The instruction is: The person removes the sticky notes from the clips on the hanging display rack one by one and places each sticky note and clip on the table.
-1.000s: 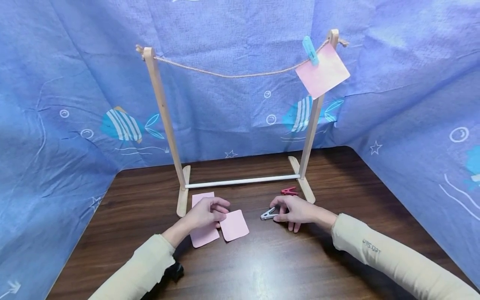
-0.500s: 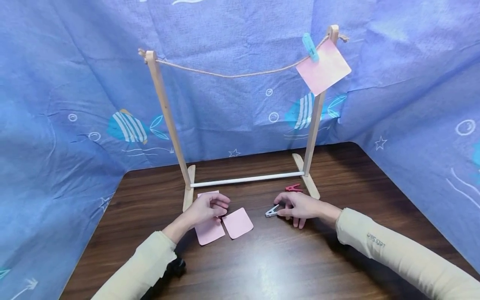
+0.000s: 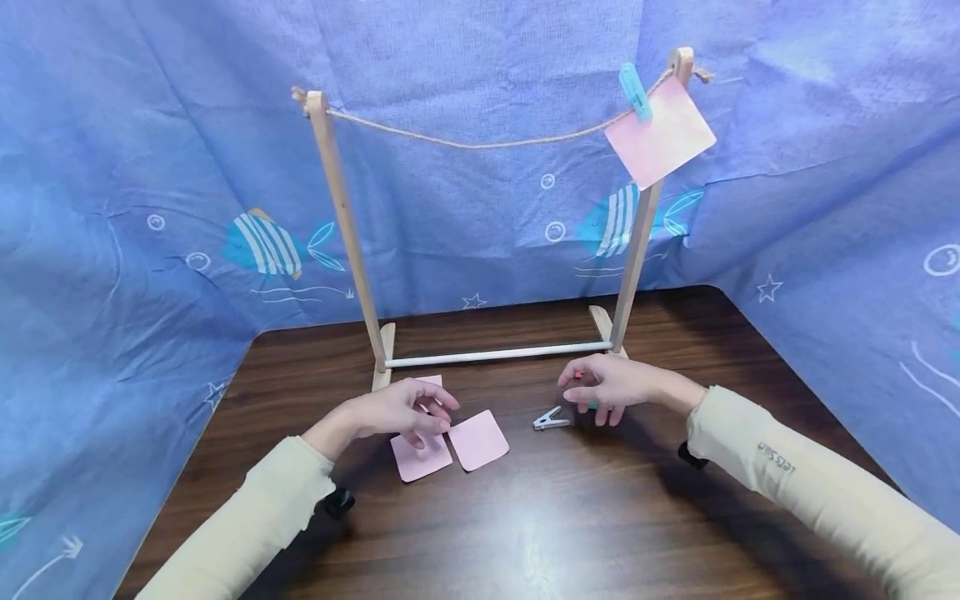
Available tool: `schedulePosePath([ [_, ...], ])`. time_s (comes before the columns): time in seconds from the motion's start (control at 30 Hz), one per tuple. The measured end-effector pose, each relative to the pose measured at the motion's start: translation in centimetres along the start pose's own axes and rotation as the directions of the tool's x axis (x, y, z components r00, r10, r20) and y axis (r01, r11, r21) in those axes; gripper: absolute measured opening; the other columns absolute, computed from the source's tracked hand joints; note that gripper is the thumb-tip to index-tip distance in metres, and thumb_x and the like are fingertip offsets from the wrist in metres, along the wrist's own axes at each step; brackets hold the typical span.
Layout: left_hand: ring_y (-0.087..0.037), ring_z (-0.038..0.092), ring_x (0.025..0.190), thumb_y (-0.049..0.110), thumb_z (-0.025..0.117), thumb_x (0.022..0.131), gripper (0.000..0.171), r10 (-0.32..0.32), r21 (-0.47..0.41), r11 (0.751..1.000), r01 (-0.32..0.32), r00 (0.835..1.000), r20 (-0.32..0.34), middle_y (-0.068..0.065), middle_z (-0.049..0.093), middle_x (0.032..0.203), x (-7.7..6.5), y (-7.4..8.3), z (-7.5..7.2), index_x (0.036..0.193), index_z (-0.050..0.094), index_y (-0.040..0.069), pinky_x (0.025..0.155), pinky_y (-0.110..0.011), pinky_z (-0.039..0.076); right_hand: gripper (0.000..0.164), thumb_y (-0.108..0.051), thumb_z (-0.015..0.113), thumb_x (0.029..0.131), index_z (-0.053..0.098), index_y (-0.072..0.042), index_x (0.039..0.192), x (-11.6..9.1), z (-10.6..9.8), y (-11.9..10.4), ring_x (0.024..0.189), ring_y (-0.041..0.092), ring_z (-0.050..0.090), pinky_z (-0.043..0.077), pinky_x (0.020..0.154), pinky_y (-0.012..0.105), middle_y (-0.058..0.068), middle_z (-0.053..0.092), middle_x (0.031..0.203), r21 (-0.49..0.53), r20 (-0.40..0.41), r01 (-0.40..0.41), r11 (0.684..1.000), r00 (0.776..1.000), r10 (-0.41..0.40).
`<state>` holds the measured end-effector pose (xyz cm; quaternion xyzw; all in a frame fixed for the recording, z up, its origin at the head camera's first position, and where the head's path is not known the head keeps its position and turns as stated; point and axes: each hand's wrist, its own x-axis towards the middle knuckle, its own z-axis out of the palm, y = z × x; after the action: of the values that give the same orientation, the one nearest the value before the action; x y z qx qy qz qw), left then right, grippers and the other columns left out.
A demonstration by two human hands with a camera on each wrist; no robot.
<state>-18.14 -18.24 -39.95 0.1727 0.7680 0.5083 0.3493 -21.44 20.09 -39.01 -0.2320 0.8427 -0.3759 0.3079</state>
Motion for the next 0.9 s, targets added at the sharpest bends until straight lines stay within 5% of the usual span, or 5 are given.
schedulePosePath([
  [0.2, -0.046, 0.065, 0.104, 0.008, 0.068, 0.096, 0.048, -0.042, 0.02, 0.999, 0.04, 0.994, 0.097, -0.025, 0.062, 0.117, -0.8, 1.1, -0.6, 0.138, 0.051, -0.008, 0.076, -0.052, 0.061, 0.033, -0.022, 0.06, 0.104, 0.057, 0.001, 0.128, -0.5, -1.2, -1.1, 0.066, 0.03, 0.071, 0.06, 0.052, 0.04, 0.02, 0.067, 0.094, -0.009, 0.053, -0.021, 1.0, 0.998, 0.021],
  [0.5, -0.047, 0.061, 0.109, 0.023, 0.068, 0.099, 0.05, -0.082, 0.014, 0.997, 0.081, 0.993, 0.087, -0.03, 0.06, 0.118, -1.1, 1.8, -0.7, 0.139, 0.053, -0.003, 0.074, -0.046, 0.062, 0.032, -0.024, 0.058, 0.105, 0.058, -0.001, 0.127, -0.9, -1.8, -1.4, 0.074, 0.037, 0.071, 0.061, 0.054, 0.04, 0.02, 0.067, 0.098, 0.004, 0.093, -0.047, 0.999, 0.995, 0.046],
  [0.9, -0.047, 0.059, 0.116, 0.023, 0.065, 0.101, 0.043, -0.007, 0.025, 1.0, 0.004, 0.995, 0.102, -0.023, 0.062, 0.122, 0.0, 4.7, -1.0, 0.139, 0.055, 0.005, 0.08, -0.05, 0.061, 0.036, -0.033, 0.058, 0.105, 0.059, -0.007, 0.131, -3.4, -6.5, -6.0, 0.085, 0.026, 0.072, 0.062, 0.069, 0.041, 0.012, 0.066, 0.106, -0.088, 0.037, -0.026, 0.996, 0.999, 0.029],
])
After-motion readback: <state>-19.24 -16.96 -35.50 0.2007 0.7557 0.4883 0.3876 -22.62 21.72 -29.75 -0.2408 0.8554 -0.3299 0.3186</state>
